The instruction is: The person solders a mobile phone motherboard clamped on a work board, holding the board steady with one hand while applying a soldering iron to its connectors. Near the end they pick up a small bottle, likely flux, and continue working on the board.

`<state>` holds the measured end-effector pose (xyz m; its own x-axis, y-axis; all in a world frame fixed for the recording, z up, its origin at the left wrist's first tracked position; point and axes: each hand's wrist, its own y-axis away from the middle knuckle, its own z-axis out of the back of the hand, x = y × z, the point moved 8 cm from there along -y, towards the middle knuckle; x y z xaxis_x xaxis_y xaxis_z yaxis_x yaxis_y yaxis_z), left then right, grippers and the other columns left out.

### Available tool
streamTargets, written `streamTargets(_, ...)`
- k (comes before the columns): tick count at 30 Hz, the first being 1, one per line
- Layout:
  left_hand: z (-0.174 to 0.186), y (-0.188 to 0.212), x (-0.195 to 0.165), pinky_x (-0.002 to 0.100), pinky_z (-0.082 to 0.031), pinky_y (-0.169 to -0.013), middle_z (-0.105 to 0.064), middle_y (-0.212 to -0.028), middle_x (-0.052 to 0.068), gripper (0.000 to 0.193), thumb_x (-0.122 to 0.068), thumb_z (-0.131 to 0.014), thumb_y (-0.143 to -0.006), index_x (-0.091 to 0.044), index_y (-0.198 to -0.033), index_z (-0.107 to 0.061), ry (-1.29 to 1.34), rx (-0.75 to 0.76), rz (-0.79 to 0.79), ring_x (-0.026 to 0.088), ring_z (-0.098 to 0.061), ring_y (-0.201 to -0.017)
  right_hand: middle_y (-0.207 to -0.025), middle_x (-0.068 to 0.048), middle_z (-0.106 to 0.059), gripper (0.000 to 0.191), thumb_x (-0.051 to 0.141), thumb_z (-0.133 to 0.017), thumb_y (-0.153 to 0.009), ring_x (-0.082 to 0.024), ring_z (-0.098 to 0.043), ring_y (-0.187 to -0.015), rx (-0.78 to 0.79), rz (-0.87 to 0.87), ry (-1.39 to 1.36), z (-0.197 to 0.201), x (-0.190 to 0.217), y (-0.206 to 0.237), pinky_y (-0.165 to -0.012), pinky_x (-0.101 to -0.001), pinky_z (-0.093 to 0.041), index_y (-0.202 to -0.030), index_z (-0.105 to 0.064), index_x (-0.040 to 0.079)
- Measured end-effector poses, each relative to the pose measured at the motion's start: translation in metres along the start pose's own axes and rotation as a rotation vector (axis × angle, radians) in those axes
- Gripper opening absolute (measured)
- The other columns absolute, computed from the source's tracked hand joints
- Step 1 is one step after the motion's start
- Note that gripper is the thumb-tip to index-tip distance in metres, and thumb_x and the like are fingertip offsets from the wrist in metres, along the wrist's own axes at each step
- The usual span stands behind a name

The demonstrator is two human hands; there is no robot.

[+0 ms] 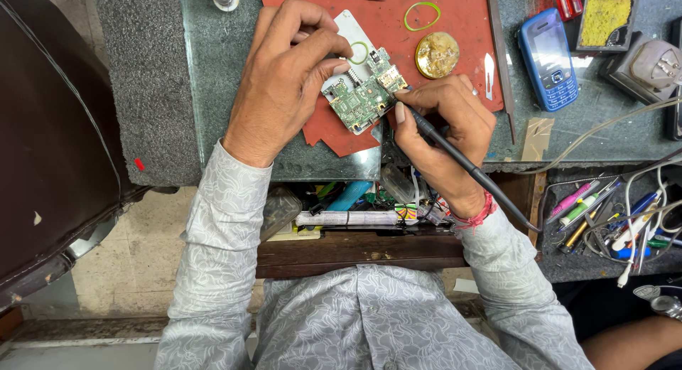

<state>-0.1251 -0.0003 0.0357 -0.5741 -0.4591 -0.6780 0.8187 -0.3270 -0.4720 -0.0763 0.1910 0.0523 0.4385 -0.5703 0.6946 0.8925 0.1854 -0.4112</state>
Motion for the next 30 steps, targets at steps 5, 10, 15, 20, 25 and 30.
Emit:
streamTargets(5, -0.0002, 0.0001, 0.0003, 0.033, -0.055, -0.1, -0.055, -0.122, 0.005, 0.013, -0.005, -0.082, -0.099, -0.003, -0.105, -0.07, 0.003, 0.004, -0.004, 0.024, -0.056, -0.116, -0.095, -0.009, -0.07, 0.012, -0.003, -0.077, -0.093, -0.019, -0.063, -0.083, -0.002, 0.001, 0.008, -0.0003, -0.0004, 0.0, -0.076, -0.0294, -0.049, -0.103, -0.071, 0.0)
streamTargets(10, -0.0008, 0.0, 0.0002, 0.032, -0.055, -0.101, -0.055, -0.122, 0.005, 0.013, -0.005, -0.082, -0.099, -0.003, -0.105, -0.07, 0.006, 0.006, -0.004, 0.024, -0.056, -0.117, -0.094, -0.008, -0.069, 0.013, -0.002, -0.078, -0.094, -0.017, -0.062, -0.079, -0.011, -0.009, 0.006, 0.0004, -0.001, 0.0, -0.074, -0.0279, -0.049, -0.106, -0.072, 0.0)
streamTargets(15, -0.0003, -0.0001, 0.0004, 0.032, -0.055, -0.1, -0.055, -0.121, 0.005, 0.017, -0.006, -0.082, -0.097, -0.005, -0.11, -0.071, -0.009, 0.006, -0.002, 0.024, -0.056, -0.115, -0.093, -0.008, -0.069, 0.014, -0.002, -0.079, -0.095, -0.016, -0.061, -0.077, -0.007, -0.019, -0.003, -0.0009, -0.0017, -0.0004, -0.071, -0.0266, -0.048, -0.108, -0.072, 0.0)
streamTargets(20, -0.0002, 0.0, -0.0003, 0.032, -0.055, -0.1, -0.055, -0.122, 0.005, 0.015, -0.005, -0.082, -0.098, -0.004, -0.106, -0.07, 0.008, 0.005, 0.0, 0.024, -0.056, -0.116, -0.094, -0.008, -0.068, 0.014, -0.001, -0.079, -0.096, -0.016, -0.06, -0.077, -0.008, -0.025, -0.003, -0.001, -0.0017, 0.0009, -0.071, -0.0263, -0.048, -0.108, -0.072, 0.0)
streamTargets(25, 0.0002, 0.0, -0.0012, 0.033, -0.055, -0.1, -0.056, -0.122, 0.005, 0.015, -0.005, -0.082, -0.098, -0.004, -0.106, -0.07, 0.007, 0.004, -0.005, 0.024, -0.056, -0.116, -0.093, -0.008, -0.068, 0.014, -0.001, -0.079, -0.096, -0.015, -0.06, -0.075, -0.008, -0.024, 0.006, -0.0009, -0.002, 0.0013, -0.07, -0.0268, -0.047, -0.107, -0.072, 0.0)
streamTargets(30, 0.0009, 0.0005, -0.001, 0.033, -0.054, -0.099, -0.055, -0.121, 0.005, 0.018, -0.005, -0.082, -0.097, -0.005, -0.11, -0.07, -0.001, 0.005, -0.001, 0.024, -0.056, -0.115, -0.093, -0.008, -0.068, 0.014, -0.001, -0.079, -0.096, -0.016, -0.06, -0.076, -0.008, -0.011, 0.0, -0.0015, -0.0016, 0.0007, -0.07, -0.0264, -0.048, -0.108, -0.072, 0.0)
